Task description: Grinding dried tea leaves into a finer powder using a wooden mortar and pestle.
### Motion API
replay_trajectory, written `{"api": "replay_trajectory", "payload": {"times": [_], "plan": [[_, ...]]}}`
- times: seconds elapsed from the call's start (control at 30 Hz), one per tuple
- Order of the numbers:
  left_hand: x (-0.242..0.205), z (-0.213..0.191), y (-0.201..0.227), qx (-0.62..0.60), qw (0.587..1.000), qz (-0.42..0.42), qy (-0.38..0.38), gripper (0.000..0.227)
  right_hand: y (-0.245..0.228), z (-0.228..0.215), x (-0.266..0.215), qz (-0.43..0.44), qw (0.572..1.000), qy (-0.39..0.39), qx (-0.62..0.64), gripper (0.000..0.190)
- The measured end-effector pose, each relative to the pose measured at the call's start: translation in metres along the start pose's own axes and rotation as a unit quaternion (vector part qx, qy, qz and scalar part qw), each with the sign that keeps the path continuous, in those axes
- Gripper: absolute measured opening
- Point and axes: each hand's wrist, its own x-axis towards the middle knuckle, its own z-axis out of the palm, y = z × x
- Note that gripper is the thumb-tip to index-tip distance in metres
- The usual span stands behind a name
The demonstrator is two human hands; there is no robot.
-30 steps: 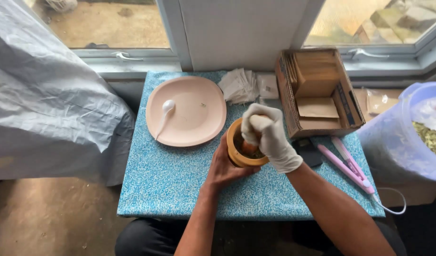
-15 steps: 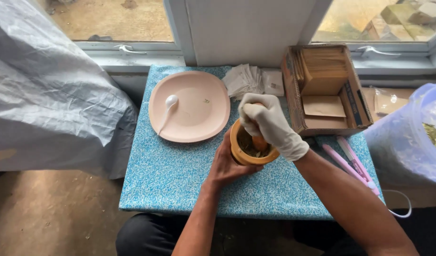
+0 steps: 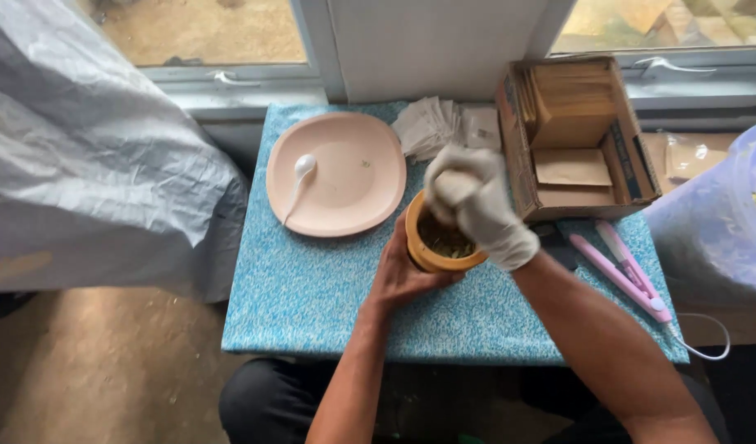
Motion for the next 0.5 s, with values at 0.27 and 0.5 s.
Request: {"api": "replay_trajectory", "payload": {"times": [0.27,0.5], "plan": [[0.008,0.001,0.008,-0.027,0.999,0.029,0.022,0.133,0.003,-0.004,0.001,0.029,0.999,-0.019,0.021,0.028],[0.005,0.007,0.002,-0.004,1.000,0.000,0.024,0.141,-0.026,-0.027,0.005,0.025,0.999,-0.015,0.021,0.022]]}}
